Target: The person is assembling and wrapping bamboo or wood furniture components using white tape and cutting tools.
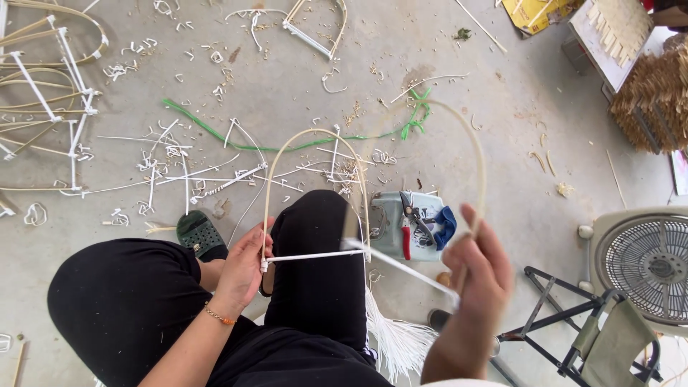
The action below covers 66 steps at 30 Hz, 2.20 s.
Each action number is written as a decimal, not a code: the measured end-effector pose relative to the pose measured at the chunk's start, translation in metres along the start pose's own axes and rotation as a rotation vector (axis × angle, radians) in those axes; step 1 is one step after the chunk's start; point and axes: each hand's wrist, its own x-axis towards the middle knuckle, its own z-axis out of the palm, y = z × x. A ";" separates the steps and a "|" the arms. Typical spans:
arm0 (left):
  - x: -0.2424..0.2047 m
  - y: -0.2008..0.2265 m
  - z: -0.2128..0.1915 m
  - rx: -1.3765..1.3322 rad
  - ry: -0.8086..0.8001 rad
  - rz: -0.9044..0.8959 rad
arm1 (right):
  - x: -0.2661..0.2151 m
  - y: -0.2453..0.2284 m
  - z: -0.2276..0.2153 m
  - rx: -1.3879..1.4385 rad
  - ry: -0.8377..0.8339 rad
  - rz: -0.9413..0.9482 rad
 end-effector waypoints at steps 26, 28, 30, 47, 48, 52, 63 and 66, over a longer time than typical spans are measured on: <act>-0.002 0.000 0.016 0.074 -0.031 0.021 | 0.035 0.096 0.029 -0.866 -0.242 -0.190; -0.003 -0.002 0.020 0.063 -0.033 -0.006 | 0.032 0.087 0.040 -0.906 -0.160 -0.131; -0.004 -0.004 0.022 0.060 -0.032 -0.005 | 0.030 0.088 0.047 -0.957 -0.157 -0.127; -0.004 0.002 0.022 0.079 -0.087 -0.016 | 0.019 0.090 0.061 -1.028 -0.166 -0.096; -0.004 0.002 0.022 0.090 -0.085 -0.010 | 0.019 0.089 0.063 -1.041 -0.157 -0.070; -0.003 -0.001 0.020 0.109 -0.092 0.005 | 0.022 0.097 0.059 -1.032 -0.139 -0.068; -0.002 -0.001 0.021 0.100 -0.096 -0.003 | 0.026 0.101 0.053 -1.048 -0.166 -0.108; -0.003 0.000 0.021 0.099 -0.097 -0.009 | 0.026 0.102 0.052 -1.049 -0.172 -0.141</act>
